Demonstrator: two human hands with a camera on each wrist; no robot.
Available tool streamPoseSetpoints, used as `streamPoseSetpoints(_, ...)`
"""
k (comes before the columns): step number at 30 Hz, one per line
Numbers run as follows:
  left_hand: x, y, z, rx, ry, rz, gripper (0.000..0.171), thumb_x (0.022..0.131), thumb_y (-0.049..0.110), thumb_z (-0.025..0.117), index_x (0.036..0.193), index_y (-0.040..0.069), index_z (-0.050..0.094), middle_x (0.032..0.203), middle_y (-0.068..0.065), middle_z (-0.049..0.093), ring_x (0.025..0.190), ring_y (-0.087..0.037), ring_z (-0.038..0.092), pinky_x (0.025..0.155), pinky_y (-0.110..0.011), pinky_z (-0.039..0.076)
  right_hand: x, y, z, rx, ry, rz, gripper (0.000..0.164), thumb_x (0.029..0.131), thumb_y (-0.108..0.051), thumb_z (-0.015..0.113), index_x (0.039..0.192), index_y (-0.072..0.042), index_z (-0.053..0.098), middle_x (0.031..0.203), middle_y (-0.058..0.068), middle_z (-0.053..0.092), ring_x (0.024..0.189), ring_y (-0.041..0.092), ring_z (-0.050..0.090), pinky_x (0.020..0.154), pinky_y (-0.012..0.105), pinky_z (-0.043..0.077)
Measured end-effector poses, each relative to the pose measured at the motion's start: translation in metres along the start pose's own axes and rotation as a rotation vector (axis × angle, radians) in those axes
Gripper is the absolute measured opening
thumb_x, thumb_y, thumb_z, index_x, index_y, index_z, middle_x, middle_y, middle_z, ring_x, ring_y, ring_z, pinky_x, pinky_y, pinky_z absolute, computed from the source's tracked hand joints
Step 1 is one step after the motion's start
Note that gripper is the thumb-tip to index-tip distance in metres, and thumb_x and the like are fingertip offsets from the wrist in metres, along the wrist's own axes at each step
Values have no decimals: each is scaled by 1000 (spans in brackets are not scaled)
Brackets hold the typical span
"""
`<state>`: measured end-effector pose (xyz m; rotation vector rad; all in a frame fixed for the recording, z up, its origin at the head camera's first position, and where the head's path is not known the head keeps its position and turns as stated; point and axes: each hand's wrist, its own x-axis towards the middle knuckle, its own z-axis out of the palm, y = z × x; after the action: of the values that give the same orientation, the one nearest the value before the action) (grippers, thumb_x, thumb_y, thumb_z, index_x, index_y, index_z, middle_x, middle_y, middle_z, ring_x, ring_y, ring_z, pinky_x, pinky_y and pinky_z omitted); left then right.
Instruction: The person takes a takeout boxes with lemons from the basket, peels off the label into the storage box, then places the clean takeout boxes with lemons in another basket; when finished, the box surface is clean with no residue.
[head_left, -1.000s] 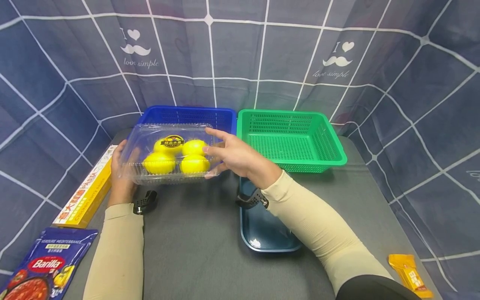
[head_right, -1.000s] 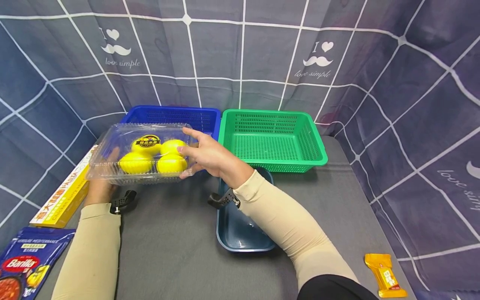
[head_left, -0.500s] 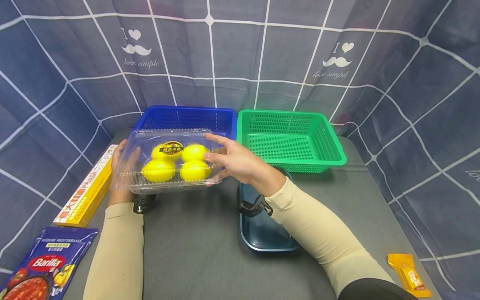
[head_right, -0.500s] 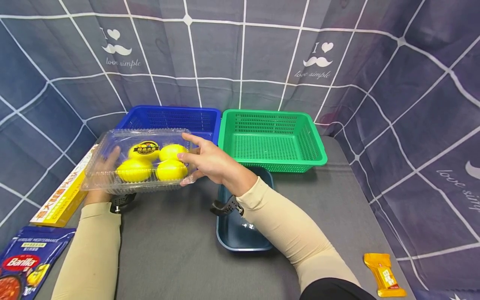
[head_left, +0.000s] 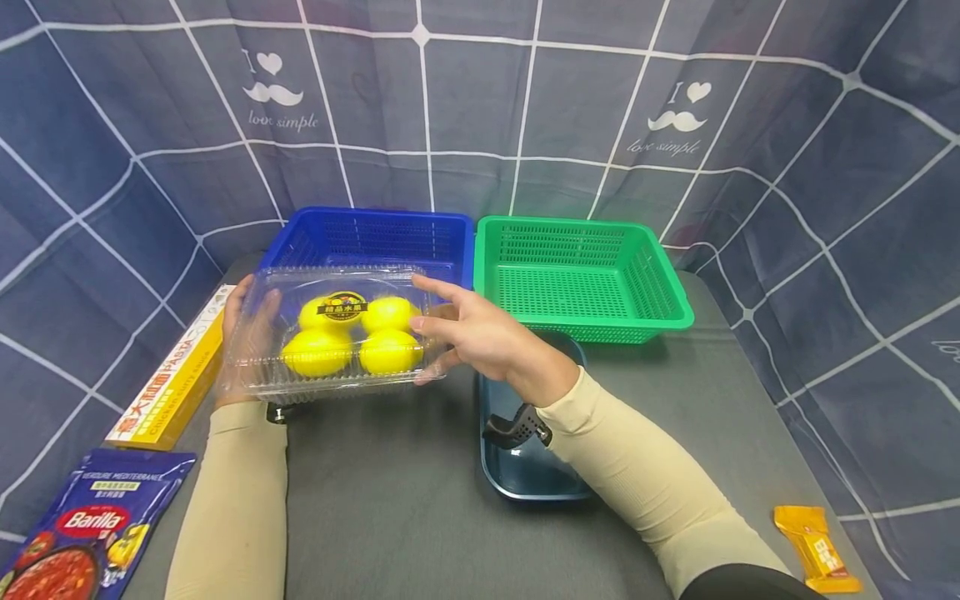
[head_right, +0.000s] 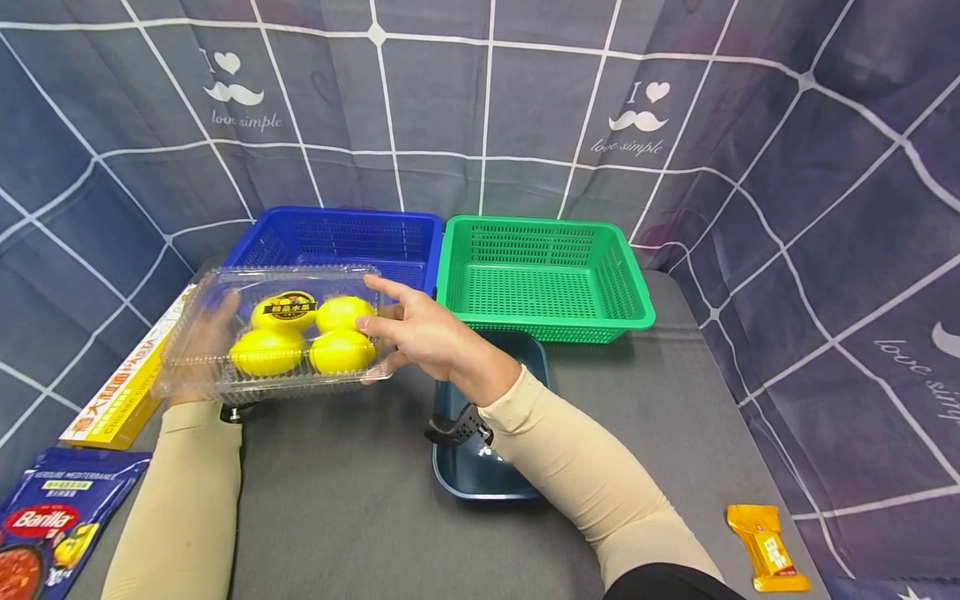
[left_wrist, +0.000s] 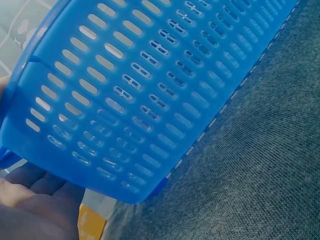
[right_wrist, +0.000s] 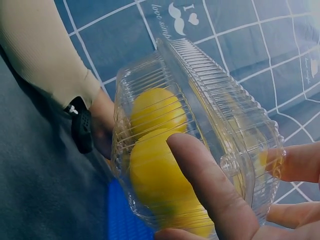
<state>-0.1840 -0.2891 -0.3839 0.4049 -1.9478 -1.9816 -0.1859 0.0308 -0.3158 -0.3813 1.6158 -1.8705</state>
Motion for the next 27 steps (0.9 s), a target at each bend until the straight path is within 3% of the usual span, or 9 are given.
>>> streamPoseSetpoints(3, -9, 10, 6, -85, 10, -20, 71, 104, 24, 64, 166, 15, 30, 162, -8, 39, 146, -21, 37, 119, -28, 29, -4, 2, 1, -18, 0, 1, 74, 105, -4, 65, 168, -24, 30, 151, 21, 49, 122, 41, 62, 76, 61, 61)
streamPoseSetpoints(7, -6, 3, 8, -167, 20, 19, 69, 103, 20, 66, 163, 11, 34, 152, -10, 46, 134, -21, 46, 109, -24, 39, -8, 6, 2, -25, -6, -4, 74, 106, -4, 64, 168, -24, 29, 151, 21, 49, 123, 43, 61, 75, 60, 61)
streamPoseSetpoints(9, 0, -5, 4, -142, 16, 53, 71, 102, 24, 70, 162, 11, 36, 150, -11, 47, 132, -21, 48, 107, -24, 41, -10, 8, 3, -22, -9, -8, 74, 106, -3, 64, 168, -23, 29, 152, 22, 48, 124, 43, 61, 75, 60, 61)
streamPoseSetpoints(13, 10, -18, -5, -83, -23, 8, 79, 100, 42, 73, 165, 24, 32, 156, -8, 43, 136, -20, 45, 112, -27, 39, -14, 12, 4, -18, -15, -10, 74, 106, -3, 64, 168, -23, 29, 154, 23, 47, 123, 42, 62, 75, 61, 61)
streamPoseSetpoints(16, 11, -19, -7, -120, -53, -29, 79, 101, 41, 71, 166, 29, 28, 159, -9, 39, 137, -21, 44, 114, -30, 39, -16, 16, 4, -11, -19, -7, 74, 106, -3, 63, 168, -23, 29, 154, 23, 47, 123, 42, 62, 75, 62, 61)
streamPoseSetpoints(19, 13, -19, -7, -147, -55, -5, 75, 104, 29, 69, 166, 21, 28, 159, -15, 39, 134, -20, 48, 110, -26, 43, -18, 20, 3, 1, -21, -6, 74, 106, -3, 63, 168, -22, 29, 153, 22, 48, 124, 42, 61, 75, 64, 60)
streamPoseSetpoints(23, 32, -31, -13, -165, -35, 47, 71, 102, 18, 70, 163, 12, 35, 156, -20, 44, 124, -16, 55, 97, -16, 48, -21, 24, 2, -8, -14, -5, 75, 105, -4, 65, 168, -23, 30, 152, 21, 48, 124, 40, 62, 75, 63, 60)
streamPoseSetpoints(27, 53, -50, -20, -196, -25, 73, 68, 100, 14, 73, 161, 13, 41, 152, -17, 49, 119, -14, 58, 93, -14, 50, -24, 28, 2, -44, -9, -12, 75, 105, -3, 65, 168, -22, 30, 153, 22, 48, 123, 37, 63, 73, 59, 62)
